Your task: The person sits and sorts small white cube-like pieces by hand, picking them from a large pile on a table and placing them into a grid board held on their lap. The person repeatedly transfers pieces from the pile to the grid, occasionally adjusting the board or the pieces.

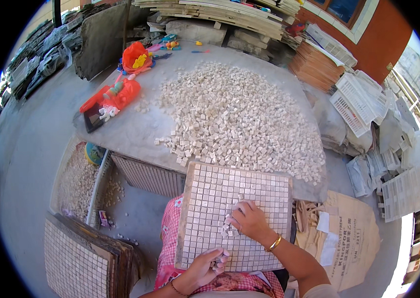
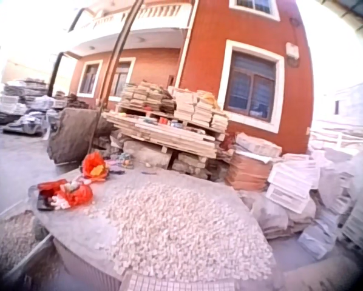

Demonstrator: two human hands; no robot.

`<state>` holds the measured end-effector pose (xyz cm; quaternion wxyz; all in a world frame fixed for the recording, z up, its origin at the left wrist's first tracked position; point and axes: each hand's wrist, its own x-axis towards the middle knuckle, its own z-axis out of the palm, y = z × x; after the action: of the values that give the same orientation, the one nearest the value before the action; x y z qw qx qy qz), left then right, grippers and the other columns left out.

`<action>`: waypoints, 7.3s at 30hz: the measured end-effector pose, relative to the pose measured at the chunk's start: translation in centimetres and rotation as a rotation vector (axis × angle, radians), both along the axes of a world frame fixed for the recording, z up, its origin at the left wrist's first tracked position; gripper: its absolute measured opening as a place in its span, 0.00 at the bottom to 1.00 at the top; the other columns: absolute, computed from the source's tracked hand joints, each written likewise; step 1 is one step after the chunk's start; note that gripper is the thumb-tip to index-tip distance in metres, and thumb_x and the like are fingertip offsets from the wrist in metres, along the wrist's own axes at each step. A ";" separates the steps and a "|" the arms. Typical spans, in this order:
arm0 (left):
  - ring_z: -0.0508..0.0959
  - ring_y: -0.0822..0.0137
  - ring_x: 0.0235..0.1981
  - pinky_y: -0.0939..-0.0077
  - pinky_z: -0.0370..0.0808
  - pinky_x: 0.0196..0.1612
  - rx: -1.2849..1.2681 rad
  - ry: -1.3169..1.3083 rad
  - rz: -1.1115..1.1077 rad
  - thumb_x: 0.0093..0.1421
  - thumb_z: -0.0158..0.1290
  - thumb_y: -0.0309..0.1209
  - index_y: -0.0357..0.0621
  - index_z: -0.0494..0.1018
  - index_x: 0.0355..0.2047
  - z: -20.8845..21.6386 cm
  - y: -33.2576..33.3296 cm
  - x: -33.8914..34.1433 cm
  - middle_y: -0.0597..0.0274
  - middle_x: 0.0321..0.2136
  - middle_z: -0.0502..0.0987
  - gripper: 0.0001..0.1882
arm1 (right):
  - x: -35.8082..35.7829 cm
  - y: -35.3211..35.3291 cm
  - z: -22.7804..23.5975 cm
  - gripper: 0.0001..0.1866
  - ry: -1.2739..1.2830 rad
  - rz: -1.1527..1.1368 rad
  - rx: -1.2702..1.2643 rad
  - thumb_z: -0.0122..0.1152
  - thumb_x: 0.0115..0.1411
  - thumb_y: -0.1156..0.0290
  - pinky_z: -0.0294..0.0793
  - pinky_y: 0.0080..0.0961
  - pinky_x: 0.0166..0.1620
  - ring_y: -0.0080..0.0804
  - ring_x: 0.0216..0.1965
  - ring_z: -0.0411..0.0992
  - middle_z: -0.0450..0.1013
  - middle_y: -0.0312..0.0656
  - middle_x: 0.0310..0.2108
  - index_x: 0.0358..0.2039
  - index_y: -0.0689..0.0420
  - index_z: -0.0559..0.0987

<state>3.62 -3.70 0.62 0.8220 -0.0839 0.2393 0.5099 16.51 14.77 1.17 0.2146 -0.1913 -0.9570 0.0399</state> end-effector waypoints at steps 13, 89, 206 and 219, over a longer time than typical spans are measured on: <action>0.70 0.71 0.29 0.82 0.70 0.30 -0.031 -0.124 0.081 0.65 0.44 0.33 0.35 0.68 0.37 -1.2 1.8 1.4 0.62 0.29 0.70 0.11 | 0.8 2.6 -1.2 0.09 0.142 0.115 -0.071 0.64 0.50 0.67 0.71 0.31 0.30 0.38 0.31 0.68 0.67 0.38 0.25 0.23 0.54 0.71; 0.69 0.68 0.31 0.78 0.69 0.33 0.012 -0.334 0.099 0.64 0.45 0.35 0.35 0.69 0.39 -1.7 2.1 1.6 0.59 0.30 0.70 0.14 | 3.1 1.5 3.3 0.08 0.038 -0.335 -0.802 0.60 0.54 0.74 0.73 0.25 0.36 0.29 0.32 0.74 0.76 0.42 0.31 0.35 0.61 0.79; 0.75 0.66 0.39 0.74 0.74 0.42 0.128 -0.356 0.162 0.65 0.44 0.37 0.36 0.70 0.45 -3.8 2.1 1.8 0.57 0.40 0.75 0.17 | -4.5 0.9 1.9 0.11 -0.029 -0.373 -0.506 0.65 0.46 0.77 0.71 0.35 0.34 0.43 0.29 0.71 0.70 0.46 0.28 0.30 0.59 0.74; 0.75 0.65 0.39 0.74 0.75 0.41 0.213 -0.501 0.256 0.64 0.47 0.37 0.34 0.69 0.47 -4.3 2.1 1.2 0.57 0.39 0.74 0.18 | -6.6 2.9 5.8 0.04 -0.512 -0.265 -0.358 0.59 0.44 0.76 0.70 0.41 0.35 0.50 0.30 0.71 0.72 0.52 0.23 0.24 0.60 0.75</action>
<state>4.78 -1.60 -3.72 0.7887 -0.1498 -0.0382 0.5950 9.95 17.67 7.00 -0.0666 -0.3523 -0.9245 0.1297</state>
